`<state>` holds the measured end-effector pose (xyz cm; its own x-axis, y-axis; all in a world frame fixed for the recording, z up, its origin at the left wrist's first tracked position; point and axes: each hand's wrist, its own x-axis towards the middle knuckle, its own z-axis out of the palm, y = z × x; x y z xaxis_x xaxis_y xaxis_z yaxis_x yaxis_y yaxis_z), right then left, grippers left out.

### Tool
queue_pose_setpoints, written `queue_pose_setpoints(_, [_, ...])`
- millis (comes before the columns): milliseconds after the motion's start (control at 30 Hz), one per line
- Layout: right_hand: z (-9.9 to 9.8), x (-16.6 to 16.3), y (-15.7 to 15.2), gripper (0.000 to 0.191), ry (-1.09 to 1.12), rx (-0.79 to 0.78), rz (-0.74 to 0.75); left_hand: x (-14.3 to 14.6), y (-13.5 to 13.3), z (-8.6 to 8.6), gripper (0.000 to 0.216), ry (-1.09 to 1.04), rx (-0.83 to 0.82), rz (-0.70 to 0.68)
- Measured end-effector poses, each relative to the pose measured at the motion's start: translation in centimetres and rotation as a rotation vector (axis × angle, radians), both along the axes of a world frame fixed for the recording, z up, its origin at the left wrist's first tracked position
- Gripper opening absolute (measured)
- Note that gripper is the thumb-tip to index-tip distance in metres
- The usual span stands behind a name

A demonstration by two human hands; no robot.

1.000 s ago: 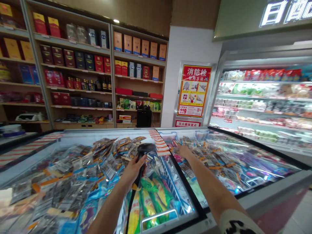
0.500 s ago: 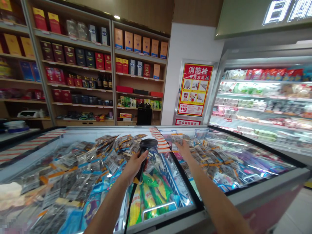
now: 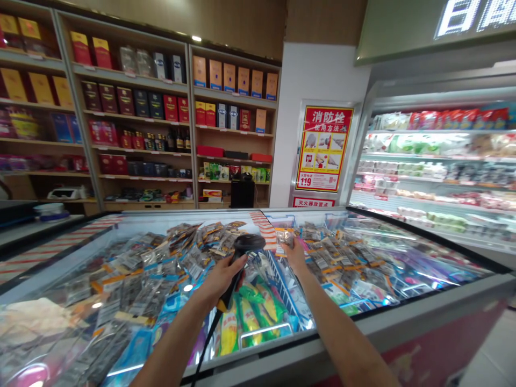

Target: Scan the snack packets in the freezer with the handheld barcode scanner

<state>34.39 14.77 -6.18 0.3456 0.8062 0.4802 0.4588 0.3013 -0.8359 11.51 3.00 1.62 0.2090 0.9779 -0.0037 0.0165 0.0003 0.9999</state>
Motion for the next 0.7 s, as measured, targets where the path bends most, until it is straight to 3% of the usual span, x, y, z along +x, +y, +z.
queue_pose_setpoints(500, [-0.7,-0.1,-0.4,0.045,-0.054,-0.044,-0.051,1.5,-0.2,0.3,0.038,-0.135,-0.075,-0.060])
queue_pose_setpoints(700, [-1.0,-0.5,-0.4,0.051,0.013,-0.033,-0.029,1.0,0.3,-0.4,0.039,-0.097,-0.014,0.010])
